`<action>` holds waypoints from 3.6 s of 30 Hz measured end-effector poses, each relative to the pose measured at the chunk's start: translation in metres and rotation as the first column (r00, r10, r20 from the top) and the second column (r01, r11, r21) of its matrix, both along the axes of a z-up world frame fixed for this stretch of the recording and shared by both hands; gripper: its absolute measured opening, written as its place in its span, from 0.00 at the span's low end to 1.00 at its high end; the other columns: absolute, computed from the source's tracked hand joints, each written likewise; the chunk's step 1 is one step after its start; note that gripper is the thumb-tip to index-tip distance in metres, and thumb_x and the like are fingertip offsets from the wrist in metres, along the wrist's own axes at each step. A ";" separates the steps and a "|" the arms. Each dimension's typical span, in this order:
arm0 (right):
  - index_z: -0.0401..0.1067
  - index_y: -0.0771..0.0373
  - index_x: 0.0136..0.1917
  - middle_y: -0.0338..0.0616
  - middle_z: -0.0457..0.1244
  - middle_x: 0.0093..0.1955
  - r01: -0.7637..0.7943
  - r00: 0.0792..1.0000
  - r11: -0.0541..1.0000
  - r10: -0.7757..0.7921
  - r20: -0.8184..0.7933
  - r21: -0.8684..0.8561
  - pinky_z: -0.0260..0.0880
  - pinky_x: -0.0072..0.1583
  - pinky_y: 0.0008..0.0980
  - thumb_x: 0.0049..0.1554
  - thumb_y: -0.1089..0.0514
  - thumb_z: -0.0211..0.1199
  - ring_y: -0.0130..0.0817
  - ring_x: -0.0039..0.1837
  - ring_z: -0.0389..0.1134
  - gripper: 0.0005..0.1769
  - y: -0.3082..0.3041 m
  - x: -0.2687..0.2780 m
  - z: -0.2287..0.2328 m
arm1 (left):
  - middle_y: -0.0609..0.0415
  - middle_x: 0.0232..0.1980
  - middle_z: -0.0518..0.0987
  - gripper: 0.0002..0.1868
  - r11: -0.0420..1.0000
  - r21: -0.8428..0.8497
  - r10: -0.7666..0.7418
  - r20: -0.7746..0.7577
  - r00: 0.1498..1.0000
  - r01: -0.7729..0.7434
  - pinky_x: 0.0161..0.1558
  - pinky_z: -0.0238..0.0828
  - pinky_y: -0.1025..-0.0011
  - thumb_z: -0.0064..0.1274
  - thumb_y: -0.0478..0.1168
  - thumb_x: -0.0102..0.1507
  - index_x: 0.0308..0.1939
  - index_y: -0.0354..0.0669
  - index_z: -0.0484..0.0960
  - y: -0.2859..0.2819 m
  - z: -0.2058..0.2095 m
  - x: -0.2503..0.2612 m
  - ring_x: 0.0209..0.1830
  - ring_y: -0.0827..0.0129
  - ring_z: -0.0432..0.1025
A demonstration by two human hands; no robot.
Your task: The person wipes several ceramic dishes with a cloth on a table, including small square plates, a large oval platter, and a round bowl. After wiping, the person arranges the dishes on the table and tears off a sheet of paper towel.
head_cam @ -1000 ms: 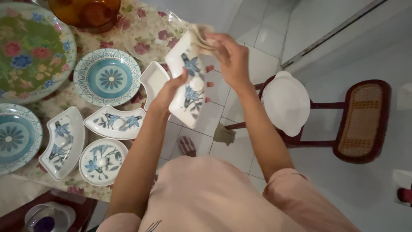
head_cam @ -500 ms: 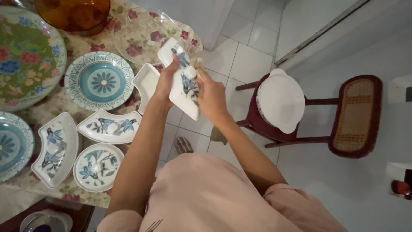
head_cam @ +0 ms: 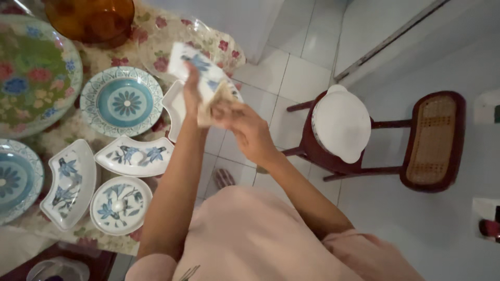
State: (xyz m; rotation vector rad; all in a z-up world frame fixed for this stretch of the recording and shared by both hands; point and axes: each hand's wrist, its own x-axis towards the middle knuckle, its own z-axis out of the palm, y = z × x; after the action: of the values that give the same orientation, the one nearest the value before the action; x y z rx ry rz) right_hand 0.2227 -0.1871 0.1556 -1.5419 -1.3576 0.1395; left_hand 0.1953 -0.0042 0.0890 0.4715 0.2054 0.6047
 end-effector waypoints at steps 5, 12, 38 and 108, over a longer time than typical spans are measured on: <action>0.75 0.66 0.55 0.47 0.70 0.58 -0.038 0.993 0.999 0.038 -0.114 0.005 0.76 0.61 0.31 0.66 0.62 0.57 0.36 0.61 0.73 0.08 -0.025 0.031 -0.018 | 0.41 0.60 0.79 0.40 0.988 0.007 0.153 -0.027 0.988 -0.152 0.57 0.79 0.43 0.39 0.66 0.65 0.65 0.35 0.69 0.020 0.018 -0.017 0.56 0.50 0.77; 0.73 0.70 0.58 0.43 0.69 0.58 0.088 0.832 0.994 -0.041 -0.553 0.059 0.72 0.58 0.27 0.66 0.42 0.57 0.27 0.56 0.69 0.26 -0.009 0.043 -0.041 | 0.38 0.56 0.75 0.38 0.979 0.024 0.199 0.056 0.978 -0.201 0.60 0.75 0.45 0.40 0.64 0.71 0.65 0.29 0.67 0.004 0.014 -0.016 0.57 0.44 0.75; 0.63 0.66 0.70 0.45 0.67 0.60 0.114 0.863 0.965 -0.214 -0.457 -0.235 0.78 0.56 0.27 0.63 0.47 0.61 0.32 0.57 0.72 0.29 0.017 0.041 -0.027 | 0.41 0.80 0.45 0.66 0.926 0.369 0.275 -0.507 0.817 -0.083 0.68 0.58 0.45 0.42 0.77 0.55 0.78 0.46 0.22 0.002 0.023 -0.024 0.77 0.43 0.54; 0.77 0.69 0.53 0.43 0.72 0.49 -0.536 0.829 0.791 0.428 -0.359 -0.295 0.73 0.53 0.27 0.48 0.77 0.61 0.28 0.51 0.72 0.20 0.044 0.007 -0.055 | 0.44 0.59 0.78 0.50 0.501 0.846 0.791 -0.363 0.493 -0.182 0.50 0.73 0.61 0.61 0.61 0.63 0.82 0.47 0.55 0.037 0.011 -0.203 0.49 0.57 0.73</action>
State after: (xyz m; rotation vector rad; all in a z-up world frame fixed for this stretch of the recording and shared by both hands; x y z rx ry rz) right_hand 0.2298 -0.1431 0.1006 -1.3737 -1.5334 0.9676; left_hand -0.0080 0.0332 0.0996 1.5019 0.9658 1.1327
